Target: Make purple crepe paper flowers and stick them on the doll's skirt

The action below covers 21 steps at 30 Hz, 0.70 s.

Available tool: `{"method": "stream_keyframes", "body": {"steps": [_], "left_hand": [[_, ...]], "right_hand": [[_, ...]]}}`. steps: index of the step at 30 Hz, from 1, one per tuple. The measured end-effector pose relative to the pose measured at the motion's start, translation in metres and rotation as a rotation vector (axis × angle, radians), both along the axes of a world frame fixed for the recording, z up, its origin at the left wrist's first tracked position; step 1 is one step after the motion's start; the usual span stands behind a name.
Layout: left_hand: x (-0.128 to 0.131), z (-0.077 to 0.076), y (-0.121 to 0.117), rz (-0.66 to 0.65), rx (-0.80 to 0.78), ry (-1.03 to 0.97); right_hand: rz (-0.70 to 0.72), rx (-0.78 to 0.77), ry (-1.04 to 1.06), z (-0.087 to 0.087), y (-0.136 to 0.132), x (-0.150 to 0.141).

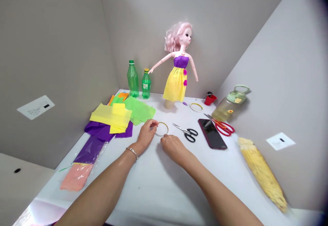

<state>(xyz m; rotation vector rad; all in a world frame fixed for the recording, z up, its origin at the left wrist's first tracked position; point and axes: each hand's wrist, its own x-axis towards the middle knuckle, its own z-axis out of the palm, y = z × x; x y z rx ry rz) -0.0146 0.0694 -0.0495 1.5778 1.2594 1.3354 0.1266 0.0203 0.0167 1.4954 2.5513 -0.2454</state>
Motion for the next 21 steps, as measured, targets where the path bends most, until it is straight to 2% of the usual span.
{"method": "stream_keyframes", "body": {"steps": [6,11,15,21], "left_hand": [[0.0,0.0,0.0,0.007,-0.006,-0.003],[0.001,0.002,-0.001,-0.003,-0.007,-0.005],[0.001,0.003,-0.001,-0.006,-0.006,-0.005],[0.0,0.001,0.0,-0.026,-0.006,-0.01]], "right_hand": [[-0.082,-0.027,0.213,-0.013,0.011,0.025],[-0.105,-0.043,0.292,-0.017,0.013,0.024],[-0.076,-0.038,0.235,-0.012,0.017,0.014],[0.018,-0.016,0.01,0.0,0.018,-0.008]]}}
